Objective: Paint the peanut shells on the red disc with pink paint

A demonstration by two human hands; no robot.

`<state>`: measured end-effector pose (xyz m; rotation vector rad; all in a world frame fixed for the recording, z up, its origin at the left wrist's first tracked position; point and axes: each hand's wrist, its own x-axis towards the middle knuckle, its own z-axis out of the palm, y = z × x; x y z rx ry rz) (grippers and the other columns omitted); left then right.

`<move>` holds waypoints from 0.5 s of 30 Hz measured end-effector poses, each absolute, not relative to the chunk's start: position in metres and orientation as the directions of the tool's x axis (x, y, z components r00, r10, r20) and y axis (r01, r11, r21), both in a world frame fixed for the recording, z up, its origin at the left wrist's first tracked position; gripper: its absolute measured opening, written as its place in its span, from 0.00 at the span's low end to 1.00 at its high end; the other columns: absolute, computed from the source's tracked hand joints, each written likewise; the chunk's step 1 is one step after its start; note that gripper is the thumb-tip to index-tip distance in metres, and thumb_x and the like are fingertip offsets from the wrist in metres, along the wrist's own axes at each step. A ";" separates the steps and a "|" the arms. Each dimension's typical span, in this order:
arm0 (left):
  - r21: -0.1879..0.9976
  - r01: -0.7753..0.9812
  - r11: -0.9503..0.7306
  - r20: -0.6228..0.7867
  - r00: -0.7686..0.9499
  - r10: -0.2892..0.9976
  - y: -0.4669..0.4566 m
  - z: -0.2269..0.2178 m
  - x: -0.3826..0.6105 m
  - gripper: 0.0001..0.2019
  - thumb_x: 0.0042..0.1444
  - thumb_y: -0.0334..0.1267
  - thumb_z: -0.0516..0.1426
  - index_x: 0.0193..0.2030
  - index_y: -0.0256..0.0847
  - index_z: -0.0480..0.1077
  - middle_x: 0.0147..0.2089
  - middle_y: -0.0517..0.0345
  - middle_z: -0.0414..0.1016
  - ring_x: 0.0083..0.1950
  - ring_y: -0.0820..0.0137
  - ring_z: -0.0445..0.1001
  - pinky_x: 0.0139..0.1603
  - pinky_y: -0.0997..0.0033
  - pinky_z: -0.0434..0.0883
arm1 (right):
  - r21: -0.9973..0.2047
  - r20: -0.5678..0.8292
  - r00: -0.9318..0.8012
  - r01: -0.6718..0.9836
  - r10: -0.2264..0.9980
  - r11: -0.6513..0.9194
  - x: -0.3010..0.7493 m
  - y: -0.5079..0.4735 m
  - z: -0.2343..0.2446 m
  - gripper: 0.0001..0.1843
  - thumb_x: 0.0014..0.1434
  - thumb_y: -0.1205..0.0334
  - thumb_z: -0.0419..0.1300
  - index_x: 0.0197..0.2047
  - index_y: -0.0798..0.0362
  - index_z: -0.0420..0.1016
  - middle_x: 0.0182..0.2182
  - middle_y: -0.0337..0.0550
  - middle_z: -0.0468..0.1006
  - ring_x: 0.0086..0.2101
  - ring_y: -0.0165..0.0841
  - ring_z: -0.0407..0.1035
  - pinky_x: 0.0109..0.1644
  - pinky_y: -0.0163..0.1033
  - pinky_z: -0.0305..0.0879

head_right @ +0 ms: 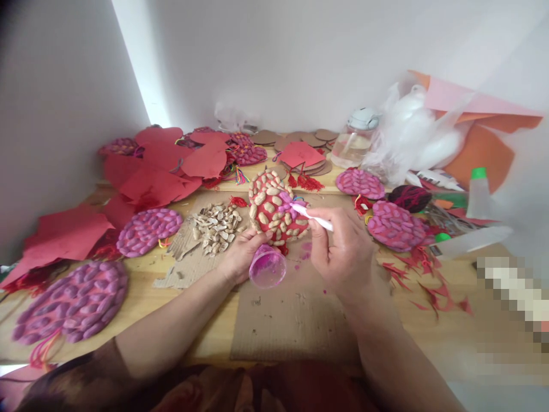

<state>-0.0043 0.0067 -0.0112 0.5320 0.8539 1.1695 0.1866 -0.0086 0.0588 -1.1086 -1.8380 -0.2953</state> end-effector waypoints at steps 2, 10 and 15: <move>0.748 -0.573 0.335 -0.309 0.147 0.940 0.007 -0.011 -0.004 0.21 0.38 0.44 0.78 0.36 0.38 0.80 0.31 0.55 0.83 0.27 0.69 0.78 0.34 0.69 0.75 | -0.284 0.789 -0.136 0.784 0.599 0.552 0.188 -0.009 0.058 0.07 0.68 0.64 0.63 0.49 0.48 0.79 0.41 0.42 0.86 0.40 0.37 0.80 0.46 0.43 0.73; 0.693 -0.631 0.349 -0.357 0.120 0.926 0.010 -0.006 -0.006 0.23 0.34 0.42 0.80 0.31 0.38 0.75 0.28 0.60 0.80 0.25 0.72 0.75 0.31 0.72 0.73 | -0.270 0.822 -0.126 0.772 0.555 0.575 0.191 -0.008 0.060 0.05 0.68 0.65 0.63 0.47 0.50 0.79 0.39 0.42 0.85 0.38 0.36 0.78 0.45 0.42 0.73; 0.643 -0.704 0.302 -0.354 0.077 0.932 0.013 -0.006 -0.010 0.21 0.39 0.38 0.78 0.30 0.39 0.71 0.29 0.61 0.77 0.28 0.73 0.74 0.35 0.70 0.73 | -0.491 0.726 -0.129 0.590 0.676 0.641 0.190 -0.022 0.068 0.07 0.66 0.63 0.65 0.47 0.47 0.81 0.37 0.40 0.82 0.36 0.35 0.76 0.42 0.43 0.70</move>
